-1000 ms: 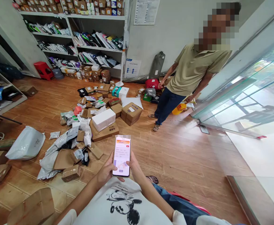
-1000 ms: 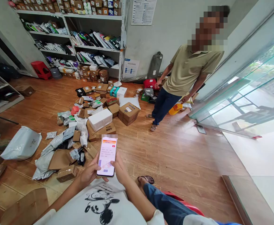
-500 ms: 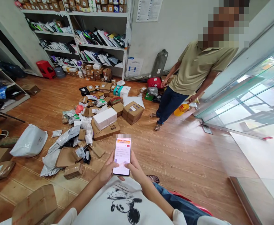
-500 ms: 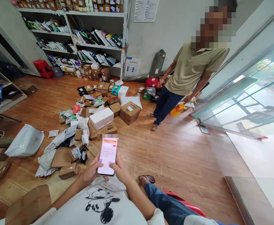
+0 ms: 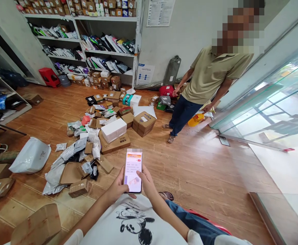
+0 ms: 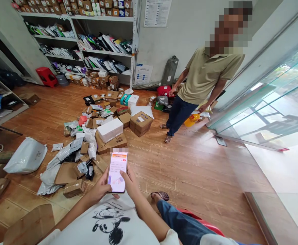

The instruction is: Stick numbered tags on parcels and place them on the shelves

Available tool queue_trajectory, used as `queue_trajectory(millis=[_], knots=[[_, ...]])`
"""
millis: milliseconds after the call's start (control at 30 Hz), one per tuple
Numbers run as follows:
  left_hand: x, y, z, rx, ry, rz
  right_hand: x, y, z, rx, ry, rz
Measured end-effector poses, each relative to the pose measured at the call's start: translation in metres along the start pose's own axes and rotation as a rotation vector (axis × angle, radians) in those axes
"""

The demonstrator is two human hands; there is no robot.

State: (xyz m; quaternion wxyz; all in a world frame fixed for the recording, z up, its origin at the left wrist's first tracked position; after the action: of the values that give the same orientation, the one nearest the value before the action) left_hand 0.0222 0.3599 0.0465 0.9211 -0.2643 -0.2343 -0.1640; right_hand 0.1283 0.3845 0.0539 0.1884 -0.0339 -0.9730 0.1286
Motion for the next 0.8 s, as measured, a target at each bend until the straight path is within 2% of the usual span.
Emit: queue_trajectory(millis=[67,133,267,333,433,633,700,800], knots=[[0.001,0.0,-0.004,-0.019,-0.035,-0.037,-0.001,0.005,0.003,0.042,0.013,0.083],[0.001,-0.001,-0.008,-0.043,-0.056,-0.065,-0.001,0.009,0.007,0.062,-0.03,0.111],[-0.004,-0.003,-0.013,-0.065,-0.064,-0.046,-0.007,0.011,0.012,0.013,-0.137,0.158],[-0.006,-0.003,-0.014,-0.066,-0.088,-0.038,-0.011,0.007,0.006,-0.115,-0.17,0.179],[-0.01,-0.002,-0.011,-0.042,-0.135,-0.031,-0.007,-0.006,-0.01,-0.379,-0.255,0.123],[-0.019,0.0,-0.011,-0.003,-0.157,-0.019,0.009,-0.03,-0.037,-0.817,-0.681,-0.008],[-0.021,0.0,-0.012,-0.001,-0.157,-0.012,0.013,-0.033,-0.04,-0.906,-0.831,-0.028],[-0.022,-0.002,-0.013,-0.003,-0.163,0.005,0.013,-0.034,-0.041,-0.938,-0.911,-0.008]])
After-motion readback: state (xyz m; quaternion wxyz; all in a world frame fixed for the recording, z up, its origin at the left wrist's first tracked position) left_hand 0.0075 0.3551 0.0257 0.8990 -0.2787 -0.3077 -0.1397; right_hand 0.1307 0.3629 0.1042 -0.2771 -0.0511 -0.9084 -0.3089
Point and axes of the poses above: each hand's wrist, its own y-axis towards the middle knuckle, its own x-axis out of the palm, z = x × y, the point moved 8 cm from there along y, towards the middle knuckle, and after that the axes turned 5 degrees about z, right-handed, at the moved point
